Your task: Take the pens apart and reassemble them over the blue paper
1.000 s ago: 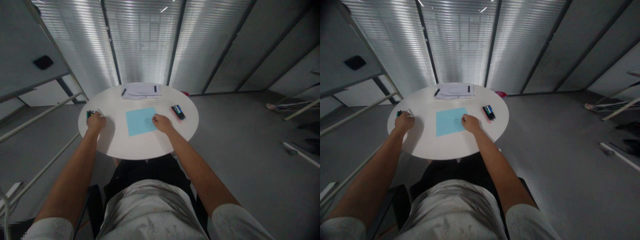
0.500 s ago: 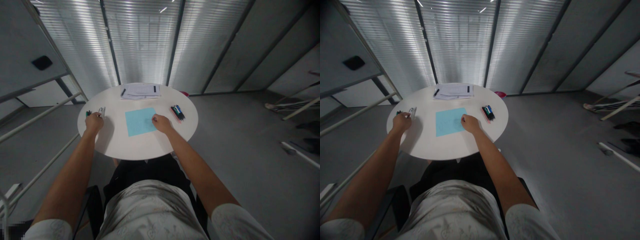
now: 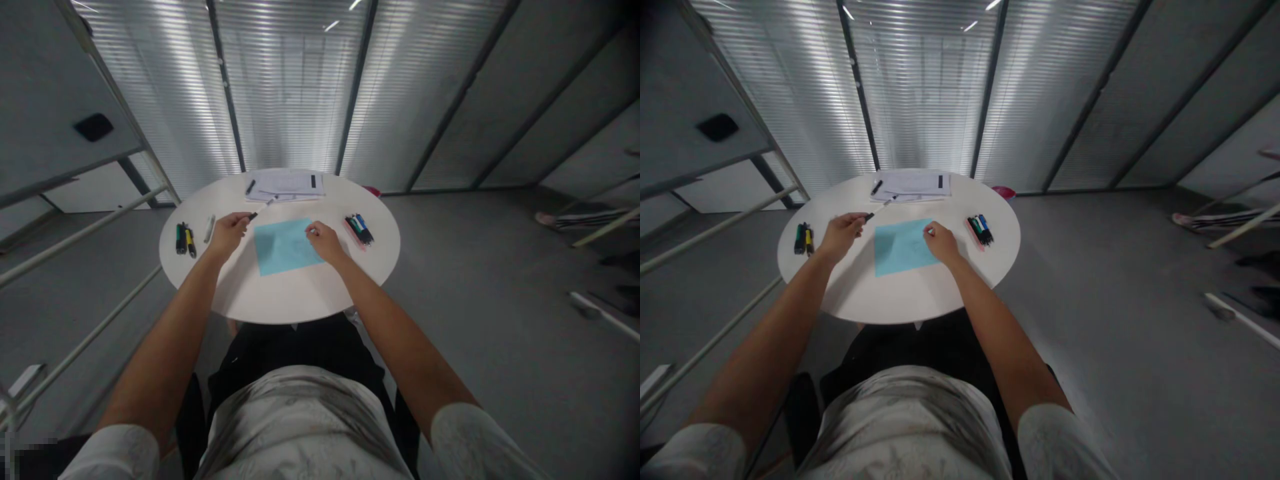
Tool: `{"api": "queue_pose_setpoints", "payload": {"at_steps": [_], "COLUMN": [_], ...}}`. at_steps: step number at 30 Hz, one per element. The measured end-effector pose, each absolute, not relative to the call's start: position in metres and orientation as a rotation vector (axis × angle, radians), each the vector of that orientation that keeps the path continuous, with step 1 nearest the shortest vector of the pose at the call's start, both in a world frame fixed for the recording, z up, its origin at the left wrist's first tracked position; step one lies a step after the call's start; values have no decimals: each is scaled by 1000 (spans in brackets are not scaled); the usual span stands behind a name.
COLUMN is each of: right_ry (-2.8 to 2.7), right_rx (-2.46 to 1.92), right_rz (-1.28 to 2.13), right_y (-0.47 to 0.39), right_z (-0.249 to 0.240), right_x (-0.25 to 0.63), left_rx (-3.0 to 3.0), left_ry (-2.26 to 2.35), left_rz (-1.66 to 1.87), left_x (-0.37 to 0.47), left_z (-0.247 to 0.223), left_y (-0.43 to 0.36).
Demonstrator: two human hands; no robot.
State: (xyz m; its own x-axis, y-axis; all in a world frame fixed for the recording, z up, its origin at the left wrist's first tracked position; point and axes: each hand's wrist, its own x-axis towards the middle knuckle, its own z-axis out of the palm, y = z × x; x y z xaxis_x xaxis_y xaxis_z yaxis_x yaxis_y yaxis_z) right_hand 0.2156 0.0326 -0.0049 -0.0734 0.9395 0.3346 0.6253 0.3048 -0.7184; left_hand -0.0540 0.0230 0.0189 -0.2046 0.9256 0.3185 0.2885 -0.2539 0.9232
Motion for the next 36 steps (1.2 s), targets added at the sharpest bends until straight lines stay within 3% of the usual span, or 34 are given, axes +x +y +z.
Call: {"api": "queue_pose_setpoints", "payload": {"at_steps": [7, 14, 23, 36], "right_ry": [-1311, -1098, -1069, -960], "right_rx": [-1079, -910, -873, -804], "right_rz": [1217, 1309, 1423, 1413], "right_y": [61, 57, 45, 45], "right_z": [11, -2, -3, -5], "right_x": [195, 204, 209, 211], "left_rx": [1385, 1181, 905, 893], "left_ry": [1113, 1015, 889, 839], "left_rz": [1347, 1327, 1359, 1358], "left_x": [-15, 1, 0, -2], "left_z": [-1, 12, -9, -8], "left_y": [40, 43, 28, 23]}}
